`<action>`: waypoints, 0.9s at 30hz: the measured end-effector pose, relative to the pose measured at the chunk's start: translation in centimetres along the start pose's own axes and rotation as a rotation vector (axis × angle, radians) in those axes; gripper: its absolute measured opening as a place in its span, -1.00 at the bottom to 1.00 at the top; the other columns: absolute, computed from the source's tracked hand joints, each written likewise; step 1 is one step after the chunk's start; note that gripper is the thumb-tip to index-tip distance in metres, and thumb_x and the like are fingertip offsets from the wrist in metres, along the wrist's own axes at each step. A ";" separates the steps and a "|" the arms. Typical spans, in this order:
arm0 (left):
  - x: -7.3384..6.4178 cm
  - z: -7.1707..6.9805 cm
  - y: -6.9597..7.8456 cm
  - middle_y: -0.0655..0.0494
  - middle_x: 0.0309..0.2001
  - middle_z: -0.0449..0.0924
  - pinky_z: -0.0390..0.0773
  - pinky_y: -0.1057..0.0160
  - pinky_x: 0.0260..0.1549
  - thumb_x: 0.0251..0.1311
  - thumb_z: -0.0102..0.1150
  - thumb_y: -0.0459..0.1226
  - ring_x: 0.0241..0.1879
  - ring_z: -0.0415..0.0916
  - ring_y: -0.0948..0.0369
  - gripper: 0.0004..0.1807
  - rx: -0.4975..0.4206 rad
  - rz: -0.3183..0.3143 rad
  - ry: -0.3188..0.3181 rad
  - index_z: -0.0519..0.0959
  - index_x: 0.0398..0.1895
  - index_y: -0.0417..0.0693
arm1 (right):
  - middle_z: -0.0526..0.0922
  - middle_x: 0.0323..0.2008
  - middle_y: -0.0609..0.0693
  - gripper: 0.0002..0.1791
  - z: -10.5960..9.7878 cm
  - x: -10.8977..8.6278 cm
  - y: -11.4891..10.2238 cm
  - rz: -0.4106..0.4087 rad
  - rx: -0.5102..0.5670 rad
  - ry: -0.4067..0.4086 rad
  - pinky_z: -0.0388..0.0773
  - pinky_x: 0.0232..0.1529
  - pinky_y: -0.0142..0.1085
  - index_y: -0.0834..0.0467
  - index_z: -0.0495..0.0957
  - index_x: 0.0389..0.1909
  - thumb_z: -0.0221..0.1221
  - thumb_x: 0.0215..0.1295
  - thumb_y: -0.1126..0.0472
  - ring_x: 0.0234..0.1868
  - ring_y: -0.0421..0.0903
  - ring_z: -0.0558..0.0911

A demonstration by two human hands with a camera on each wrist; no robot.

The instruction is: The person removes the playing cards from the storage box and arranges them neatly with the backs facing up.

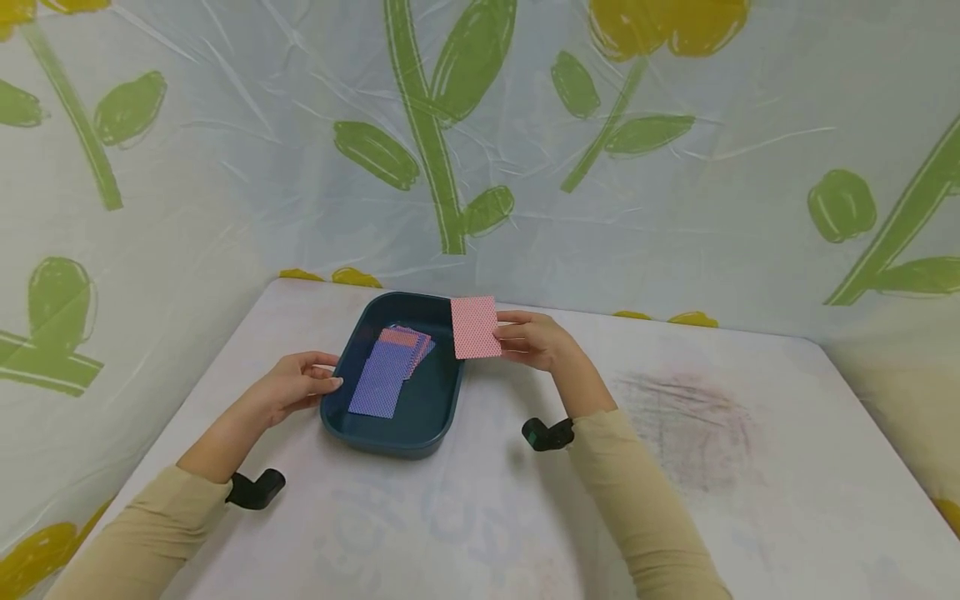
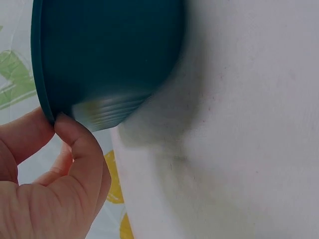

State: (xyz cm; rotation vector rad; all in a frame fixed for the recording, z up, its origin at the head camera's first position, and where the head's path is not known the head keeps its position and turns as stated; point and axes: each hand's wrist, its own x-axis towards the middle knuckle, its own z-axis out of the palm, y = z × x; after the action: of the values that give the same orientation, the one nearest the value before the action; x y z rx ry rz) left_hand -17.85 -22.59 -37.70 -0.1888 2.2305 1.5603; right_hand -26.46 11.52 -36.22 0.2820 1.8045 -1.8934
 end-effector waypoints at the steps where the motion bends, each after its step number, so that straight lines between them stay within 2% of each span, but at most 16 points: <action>1: 0.0 0.0 0.0 -0.13 -0.06 0.38 0.49 0.28 -0.19 0.26 0.11 -0.33 -0.17 0.40 0.13 -0.41 0.000 0.004 0.002 0.17 0.29 -0.38 | 0.49 -0.13 0.06 -0.46 -0.3 0.1 0.1 0.011 0.011 0.021 0.53 -0.35 -0.39 0.20 0.32 0.27 0.12 0.25 0.41 -0.20 -0.08 0.54; 7: -0.2 0.1 -0.2 -0.11 -0.11 0.40 0.48 0.33 -0.26 0.25 0.12 -0.31 -0.24 0.41 0.16 -0.42 0.016 0.010 0.026 0.19 0.26 -0.39 | 0.43 -0.02 0.06 -0.44 -1.7 1.0 1.1 0.076 0.046 0.133 0.52 -0.36 -0.43 0.16 0.31 0.29 0.11 0.25 0.42 -0.09 -0.07 0.49; 14: 0.0 0.2 -0.6 -0.11 -0.11 0.39 0.48 0.37 -0.30 0.24 0.12 -0.31 -0.27 0.41 0.19 -0.43 0.011 0.011 0.042 0.21 0.24 -0.39 | 0.45 -0.13 0.03 -0.44 -3.0 1.9 2.5 0.064 0.050 0.206 0.49 -0.41 -0.45 0.20 0.32 0.28 0.09 0.23 0.47 -0.26 -0.15 0.50; 20: 0.2 0.2 -0.6 -0.11 -0.13 0.42 0.48 0.37 -0.30 0.25 0.10 -0.33 -0.24 0.43 0.13 -0.46 0.013 0.018 0.055 0.22 0.24 -0.39 | 0.50 -0.20 0.05 -0.46 -3.5 2.5 3.1 0.005 0.027 0.256 0.48 -0.44 -0.44 0.23 0.34 0.26 0.10 0.23 0.46 -0.38 -0.21 0.52; 27: 0.2 0.2 -0.4 -0.09 -0.15 0.43 0.48 0.37 -0.31 0.24 0.12 -0.32 -0.24 0.43 0.13 -0.45 0.013 0.021 0.056 0.23 0.23 -0.39 | 0.49 -0.24 0.10 -0.55 -3.0 3.2 3.9 -0.116 -0.139 0.370 0.48 -0.46 -0.44 0.28 0.44 0.13 0.13 0.17 0.46 -0.45 -0.20 0.50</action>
State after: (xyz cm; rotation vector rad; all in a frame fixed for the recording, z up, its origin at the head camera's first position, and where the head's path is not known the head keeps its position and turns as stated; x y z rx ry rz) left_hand -17.82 -22.53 -38.17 -0.2080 2.2917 1.5692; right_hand -27.87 13.82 -41.46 0.5162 2.2267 -1.8743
